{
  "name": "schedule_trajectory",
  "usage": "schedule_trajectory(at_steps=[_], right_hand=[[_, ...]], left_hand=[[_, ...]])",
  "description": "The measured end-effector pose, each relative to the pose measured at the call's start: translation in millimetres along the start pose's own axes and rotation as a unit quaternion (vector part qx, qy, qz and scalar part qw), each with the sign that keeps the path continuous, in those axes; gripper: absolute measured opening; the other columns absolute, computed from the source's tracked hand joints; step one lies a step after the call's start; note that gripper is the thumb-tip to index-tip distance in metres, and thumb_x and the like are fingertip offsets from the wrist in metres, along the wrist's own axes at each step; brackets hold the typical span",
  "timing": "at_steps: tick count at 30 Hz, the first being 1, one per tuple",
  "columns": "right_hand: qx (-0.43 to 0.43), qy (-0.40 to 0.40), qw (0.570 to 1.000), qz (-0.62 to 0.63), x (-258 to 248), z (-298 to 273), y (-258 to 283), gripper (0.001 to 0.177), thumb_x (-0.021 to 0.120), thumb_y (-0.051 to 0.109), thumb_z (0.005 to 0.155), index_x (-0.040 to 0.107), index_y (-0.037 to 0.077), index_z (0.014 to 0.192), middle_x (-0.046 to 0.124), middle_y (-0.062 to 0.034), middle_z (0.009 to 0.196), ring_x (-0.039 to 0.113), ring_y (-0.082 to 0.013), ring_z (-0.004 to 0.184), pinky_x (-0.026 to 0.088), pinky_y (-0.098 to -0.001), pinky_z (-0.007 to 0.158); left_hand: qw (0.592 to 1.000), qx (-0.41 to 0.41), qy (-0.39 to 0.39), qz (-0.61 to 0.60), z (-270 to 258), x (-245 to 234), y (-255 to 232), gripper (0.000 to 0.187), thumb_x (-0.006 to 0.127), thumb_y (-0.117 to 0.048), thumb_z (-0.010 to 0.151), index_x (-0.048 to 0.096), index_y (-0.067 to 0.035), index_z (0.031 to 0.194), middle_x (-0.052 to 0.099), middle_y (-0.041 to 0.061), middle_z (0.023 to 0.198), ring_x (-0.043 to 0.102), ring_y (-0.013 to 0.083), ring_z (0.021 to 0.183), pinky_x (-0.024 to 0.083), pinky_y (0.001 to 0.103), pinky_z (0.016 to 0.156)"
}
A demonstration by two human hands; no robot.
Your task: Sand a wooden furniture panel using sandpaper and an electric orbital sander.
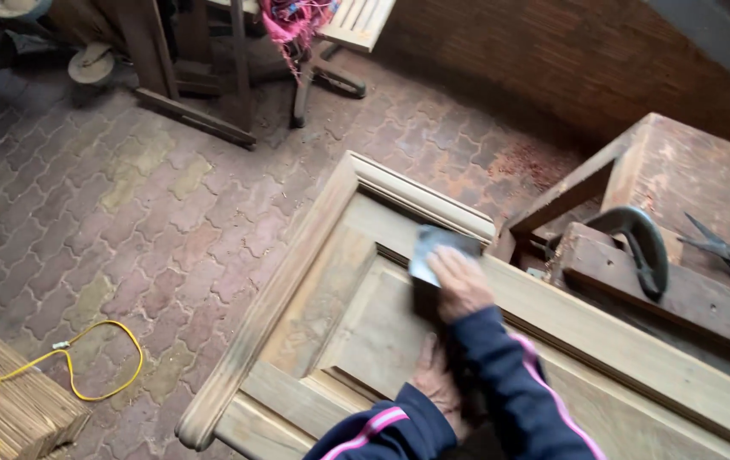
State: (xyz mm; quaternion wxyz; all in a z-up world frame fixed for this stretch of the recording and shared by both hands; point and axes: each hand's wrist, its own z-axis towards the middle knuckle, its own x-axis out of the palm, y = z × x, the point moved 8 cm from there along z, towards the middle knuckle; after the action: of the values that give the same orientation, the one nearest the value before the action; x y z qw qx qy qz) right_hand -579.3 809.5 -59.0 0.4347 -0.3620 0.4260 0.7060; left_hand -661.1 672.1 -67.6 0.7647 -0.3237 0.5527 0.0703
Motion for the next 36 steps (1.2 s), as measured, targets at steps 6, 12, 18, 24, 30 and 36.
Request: schedule_trajectory(at_steps=[6, 12, 18, 24, 30, 36], right_hand=[[-0.088, 0.013, 0.995, 0.038, 41.3, 54.9, 9.8, 0.055, 0.060, -0.001, 0.072, 0.062, -0.001, 0.127, 0.061, -0.0225, 0.135, 0.055, -0.0404, 0.131, 0.045, -0.0461, 0.113], [-0.045, 0.003, 0.996, 0.071, 53.6, 77.0, 18.2, 0.045, 0.061, 0.001, 0.080, 0.061, 0.001, 0.125, 0.061, -0.0232, 0.136, 0.056, -0.0418, 0.128, 0.047, -0.0486, 0.103], [0.127, 0.030, 0.991, -0.001, -85.2, -130.0, -109.6, 0.051, 0.056, -0.001, 0.079, 0.068, 0.009, 0.128, 0.067, -0.0174, 0.131, 0.060, -0.0370, 0.129, 0.045, -0.0475, 0.113], [0.218, -0.091, 0.955, -0.177, -49.2, -266.6, -167.6, 0.046, 0.058, 0.004, 0.087, 0.066, 0.002, 0.132, 0.065, -0.0214, 0.137, 0.059, -0.0376, 0.134, 0.044, -0.0457, 0.121], [0.129, -0.081, 0.988, -0.033, -58.4, -140.6, -88.3, 0.051, 0.052, 0.005, 0.084, 0.065, 0.000, 0.133, 0.063, -0.0248, 0.137, 0.057, -0.0425, 0.135, 0.041, -0.0507, 0.118], [0.276, -0.032, 0.950, -0.145, -185.7, -345.6, -210.0, 0.048, 0.054, -0.005, 0.080, 0.069, 0.004, 0.125, 0.067, -0.0217, 0.131, 0.061, -0.0391, 0.126, 0.047, -0.0470, 0.111]], left_hand=[[0.995, -0.031, -0.002, -0.093, 8.8, -25.5, 12.4, 0.094, 0.059, -0.067, 0.081, 0.050, -0.007, 0.153, 0.043, 0.021, 0.160, 0.026, 0.0432, 0.154, 0.007, 0.061, 0.127], [0.997, -0.024, 0.021, -0.065, 6.9, -21.9, 13.0, 0.092, 0.061, -0.067, 0.084, 0.046, -0.008, 0.153, 0.035, 0.022, 0.165, 0.021, 0.0441, 0.156, 0.005, 0.063, 0.126], [0.998, 0.004, 0.025, -0.049, 10.0, -31.8, -5.7, 0.092, 0.063, -0.066, 0.087, 0.040, -0.011, 0.157, 0.025, 0.024, 0.169, 0.015, 0.0451, 0.157, 0.003, 0.063, 0.123], [0.998, 0.018, 0.010, -0.052, 12.6, -34.5, -7.0, 0.091, 0.064, -0.064, 0.087, 0.038, -0.015, 0.159, 0.022, 0.024, 0.167, 0.014, 0.0460, 0.154, 0.004, 0.065, 0.121], [0.999, 0.028, 0.011, -0.011, 19.4, -26.8, -19.2, 0.083, 0.061, -0.062, 0.085, 0.040, -0.022, 0.155, 0.023, 0.018, 0.166, 0.015, 0.0433, 0.153, 0.005, 0.066, 0.120], [0.998, 0.005, 0.046, 0.033, 18.0, -13.0, -21.5, 0.079, 0.057, -0.060, 0.089, 0.037, -0.025, 0.156, 0.020, 0.014, 0.166, 0.010, 0.0424, 0.154, 0.002, 0.064, 0.120]])
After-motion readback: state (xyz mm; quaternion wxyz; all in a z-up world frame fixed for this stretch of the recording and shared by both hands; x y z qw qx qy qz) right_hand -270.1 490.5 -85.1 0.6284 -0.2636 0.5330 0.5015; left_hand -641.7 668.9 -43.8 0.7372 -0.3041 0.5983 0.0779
